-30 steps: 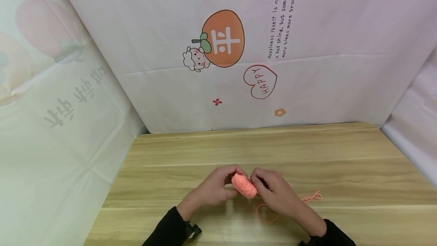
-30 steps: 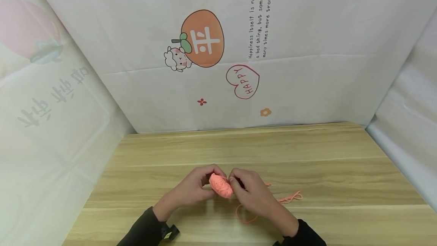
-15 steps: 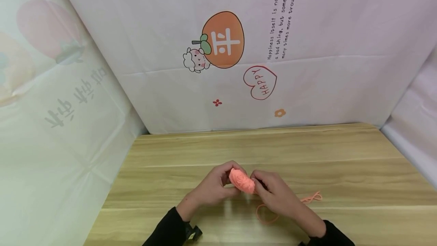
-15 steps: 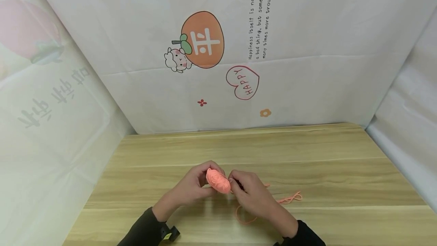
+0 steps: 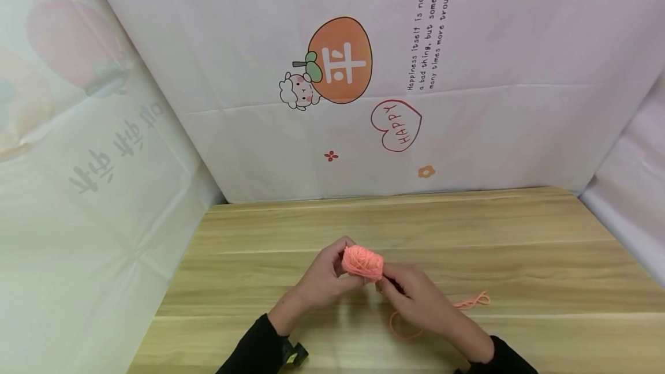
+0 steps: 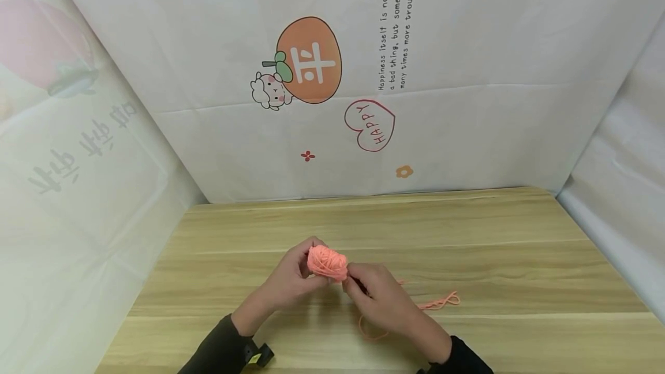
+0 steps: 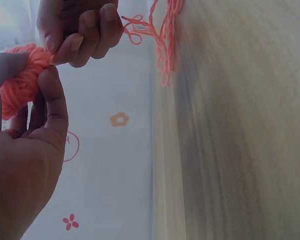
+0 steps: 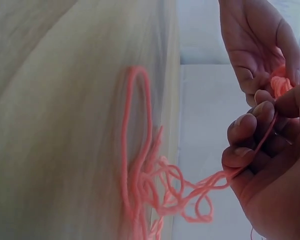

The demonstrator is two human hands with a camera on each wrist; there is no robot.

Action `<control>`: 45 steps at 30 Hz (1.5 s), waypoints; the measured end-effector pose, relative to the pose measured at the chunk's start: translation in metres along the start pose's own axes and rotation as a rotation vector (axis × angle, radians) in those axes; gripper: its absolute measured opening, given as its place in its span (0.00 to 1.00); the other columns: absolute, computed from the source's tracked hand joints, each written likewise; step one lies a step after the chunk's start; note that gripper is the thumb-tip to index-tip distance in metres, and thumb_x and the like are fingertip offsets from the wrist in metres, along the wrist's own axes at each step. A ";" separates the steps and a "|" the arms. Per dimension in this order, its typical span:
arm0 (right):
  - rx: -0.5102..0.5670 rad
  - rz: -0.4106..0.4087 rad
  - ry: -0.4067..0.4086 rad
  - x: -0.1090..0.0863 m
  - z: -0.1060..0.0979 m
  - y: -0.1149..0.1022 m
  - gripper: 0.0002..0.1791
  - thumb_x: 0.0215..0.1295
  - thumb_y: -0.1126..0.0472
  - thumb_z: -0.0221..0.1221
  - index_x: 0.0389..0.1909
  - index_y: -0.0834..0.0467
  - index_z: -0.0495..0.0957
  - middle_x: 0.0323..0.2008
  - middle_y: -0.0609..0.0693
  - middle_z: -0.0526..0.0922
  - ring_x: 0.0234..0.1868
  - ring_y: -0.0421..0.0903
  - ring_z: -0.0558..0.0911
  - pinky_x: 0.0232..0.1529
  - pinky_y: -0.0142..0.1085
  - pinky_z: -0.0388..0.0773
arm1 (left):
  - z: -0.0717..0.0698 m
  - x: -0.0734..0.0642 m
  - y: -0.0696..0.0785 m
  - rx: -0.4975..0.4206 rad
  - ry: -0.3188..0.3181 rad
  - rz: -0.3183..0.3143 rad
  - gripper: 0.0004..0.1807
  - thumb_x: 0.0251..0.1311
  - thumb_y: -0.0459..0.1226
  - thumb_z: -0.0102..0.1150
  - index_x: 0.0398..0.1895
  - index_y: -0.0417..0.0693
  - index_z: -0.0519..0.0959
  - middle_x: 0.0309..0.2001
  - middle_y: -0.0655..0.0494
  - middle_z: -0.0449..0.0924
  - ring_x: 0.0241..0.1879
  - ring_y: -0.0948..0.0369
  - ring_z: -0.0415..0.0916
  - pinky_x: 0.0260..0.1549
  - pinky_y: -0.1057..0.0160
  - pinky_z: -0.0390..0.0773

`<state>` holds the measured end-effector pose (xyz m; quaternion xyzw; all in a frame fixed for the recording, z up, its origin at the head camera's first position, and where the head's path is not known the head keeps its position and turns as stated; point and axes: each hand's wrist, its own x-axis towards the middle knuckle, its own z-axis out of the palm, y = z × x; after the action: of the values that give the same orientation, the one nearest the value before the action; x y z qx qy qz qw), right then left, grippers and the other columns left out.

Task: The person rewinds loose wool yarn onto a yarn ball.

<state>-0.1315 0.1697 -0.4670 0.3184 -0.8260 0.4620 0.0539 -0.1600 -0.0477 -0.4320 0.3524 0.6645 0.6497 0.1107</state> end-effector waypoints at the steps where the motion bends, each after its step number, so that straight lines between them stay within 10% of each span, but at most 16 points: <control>1: -0.011 -0.002 -0.008 0.000 0.001 0.000 0.13 0.76 0.58 0.47 0.30 0.42 0.72 0.18 0.37 0.67 0.17 0.32 0.63 0.17 0.25 0.65 | 0.000 0.000 0.000 0.008 0.011 -0.007 0.15 0.57 0.25 0.63 0.44 0.40 0.70 0.43 0.50 0.77 0.41 0.60 0.76 0.41 0.61 0.78; 26: -0.035 -0.023 0.000 -0.001 0.006 -0.002 0.16 0.74 0.62 0.51 0.25 0.42 0.69 0.17 0.36 0.65 0.17 0.31 0.63 0.17 0.25 0.64 | 0.003 -0.001 -0.002 0.251 0.151 -0.059 0.15 0.56 0.30 0.66 0.43 0.47 0.71 0.37 0.55 0.76 0.30 0.52 0.70 0.27 0.66 0.72; 45: -0.045 -0.019 0.045 0.000 -0.003 -0.007 0.13 0.73 0.62 0.52 0.29 0.41 0.71 0.20 0.35 0.69 0.18 0.33 0.66 0.16 0.28 0.67 | -0.004 -0.002 -0.036 0.377 0.068 -0.133 0.17 0.57 0.38 0.67 0.47 0.58 0.72 0.35 0.59 0.75 0.26 0.66 0.68 0.22 0.72 0.69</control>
<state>-0.1282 0.1695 -0.4602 0.3142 -0.8318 0.4499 0.0841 -0.1721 -0.0487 -0.4662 0.3000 0.7994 0.5166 0.0631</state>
